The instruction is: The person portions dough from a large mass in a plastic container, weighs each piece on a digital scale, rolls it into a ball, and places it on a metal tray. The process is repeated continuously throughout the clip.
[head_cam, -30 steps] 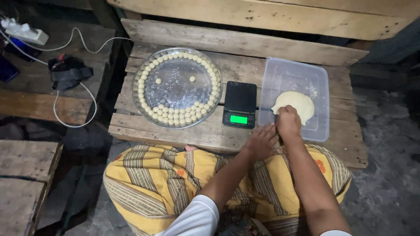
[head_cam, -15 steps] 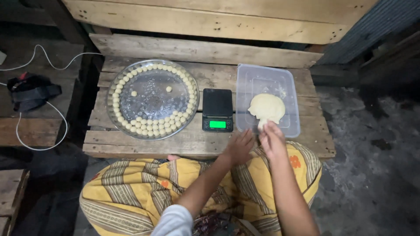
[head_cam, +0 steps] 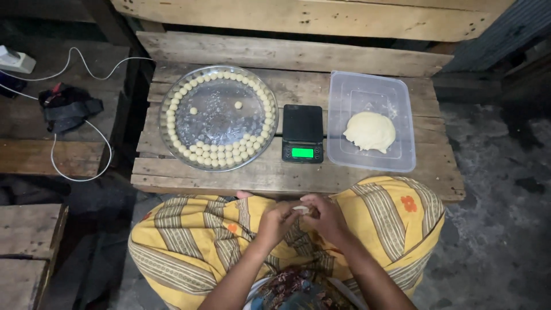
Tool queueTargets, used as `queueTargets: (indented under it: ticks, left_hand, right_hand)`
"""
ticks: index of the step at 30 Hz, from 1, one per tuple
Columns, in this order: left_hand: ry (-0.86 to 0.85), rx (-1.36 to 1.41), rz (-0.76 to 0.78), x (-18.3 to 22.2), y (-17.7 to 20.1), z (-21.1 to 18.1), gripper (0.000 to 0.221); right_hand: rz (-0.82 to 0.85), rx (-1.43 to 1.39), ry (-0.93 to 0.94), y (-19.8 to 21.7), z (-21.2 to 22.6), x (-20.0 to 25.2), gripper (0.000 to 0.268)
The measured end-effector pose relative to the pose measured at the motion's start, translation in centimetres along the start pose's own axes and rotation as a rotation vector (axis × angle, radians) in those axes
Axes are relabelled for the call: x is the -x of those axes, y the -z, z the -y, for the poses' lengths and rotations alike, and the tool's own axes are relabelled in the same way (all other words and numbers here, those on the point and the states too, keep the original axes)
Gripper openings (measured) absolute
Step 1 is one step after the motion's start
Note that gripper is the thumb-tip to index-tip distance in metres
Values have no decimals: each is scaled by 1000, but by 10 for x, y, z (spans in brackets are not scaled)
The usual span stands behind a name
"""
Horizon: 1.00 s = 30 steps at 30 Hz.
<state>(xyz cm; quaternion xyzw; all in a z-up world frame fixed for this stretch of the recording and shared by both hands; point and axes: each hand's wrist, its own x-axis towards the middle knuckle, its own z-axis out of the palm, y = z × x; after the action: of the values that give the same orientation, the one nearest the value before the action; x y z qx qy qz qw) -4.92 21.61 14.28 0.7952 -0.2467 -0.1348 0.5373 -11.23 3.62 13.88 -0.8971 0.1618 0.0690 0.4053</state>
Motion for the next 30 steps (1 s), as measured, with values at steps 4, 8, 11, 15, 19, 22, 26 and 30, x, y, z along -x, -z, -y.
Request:
queueTargets:
  ticks: [4,8,11,15,19,22,26,30]
  left_hand:
    - [-116,-167,-113,-1,-15,21,7]
    - [-110,-1,-164,-1,-19,13,8]
    - [-16,-32,-143,3,-20,8,18]
    - [37,146,-22,4,9,-30,63]
    - [27,44,-91,2,-17,18,15]
    - [-18,38,-132,2,-24,26,13]
    - [187,279,-32,5,-8,-9,54]
    - [18,75,-116,-1,-14,17,15]
  right_hand:
    - [-41,-445,-64,-4,4,3,49]
    - [-77,-533,-56,4,5,-3,30]
    - [-97,-539,-68,5,18,2,27]
    - [-44,-403,-58,6,23,3,21]
    - [46,-404,-66,2,16,1,34]
    - [90,-368,-127,3,14,-5,41]
    - [53,-340,-165,9,27,-7,31]
    - [73,-496,-182,10,45,4,27]
